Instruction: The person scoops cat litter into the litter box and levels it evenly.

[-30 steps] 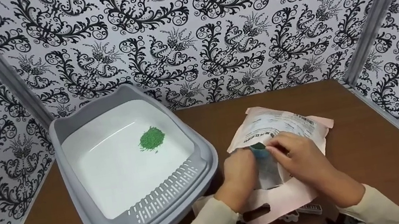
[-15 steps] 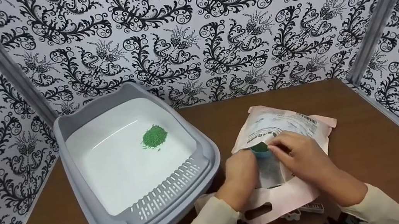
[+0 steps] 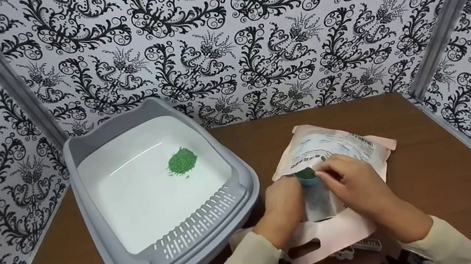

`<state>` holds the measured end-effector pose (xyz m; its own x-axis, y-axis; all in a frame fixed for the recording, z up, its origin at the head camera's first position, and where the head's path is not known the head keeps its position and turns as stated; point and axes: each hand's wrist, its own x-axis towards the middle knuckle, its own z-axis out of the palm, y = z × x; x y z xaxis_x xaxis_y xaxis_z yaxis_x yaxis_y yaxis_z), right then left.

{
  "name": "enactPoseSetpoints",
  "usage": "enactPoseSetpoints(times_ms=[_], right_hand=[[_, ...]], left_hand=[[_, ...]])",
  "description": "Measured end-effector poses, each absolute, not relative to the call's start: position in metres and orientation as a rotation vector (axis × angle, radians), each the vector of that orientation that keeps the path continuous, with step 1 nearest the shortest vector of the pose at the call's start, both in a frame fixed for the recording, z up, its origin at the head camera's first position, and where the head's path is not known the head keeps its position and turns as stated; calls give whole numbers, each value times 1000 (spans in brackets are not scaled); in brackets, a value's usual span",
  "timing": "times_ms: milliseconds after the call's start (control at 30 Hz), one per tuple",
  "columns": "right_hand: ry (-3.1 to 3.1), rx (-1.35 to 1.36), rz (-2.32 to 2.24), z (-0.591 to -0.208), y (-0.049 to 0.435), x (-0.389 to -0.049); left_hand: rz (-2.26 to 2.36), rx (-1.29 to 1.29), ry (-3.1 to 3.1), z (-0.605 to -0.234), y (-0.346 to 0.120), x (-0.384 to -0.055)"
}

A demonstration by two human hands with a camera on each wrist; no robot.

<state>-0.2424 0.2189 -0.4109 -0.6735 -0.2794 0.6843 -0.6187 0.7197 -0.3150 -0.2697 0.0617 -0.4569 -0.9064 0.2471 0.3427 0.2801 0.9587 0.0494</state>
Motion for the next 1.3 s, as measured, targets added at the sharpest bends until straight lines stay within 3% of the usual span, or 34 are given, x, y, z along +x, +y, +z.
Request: enactPoseSetpoints(times_ms=[533,1300], right_hand=[[-2320,675,737,-411,220,-242],[-2311,681,724,-409,219,-242]], left_hand=[[-85,-409,-2844,-451,62,-265],[21,-398,-2706,-426,36,-226]])
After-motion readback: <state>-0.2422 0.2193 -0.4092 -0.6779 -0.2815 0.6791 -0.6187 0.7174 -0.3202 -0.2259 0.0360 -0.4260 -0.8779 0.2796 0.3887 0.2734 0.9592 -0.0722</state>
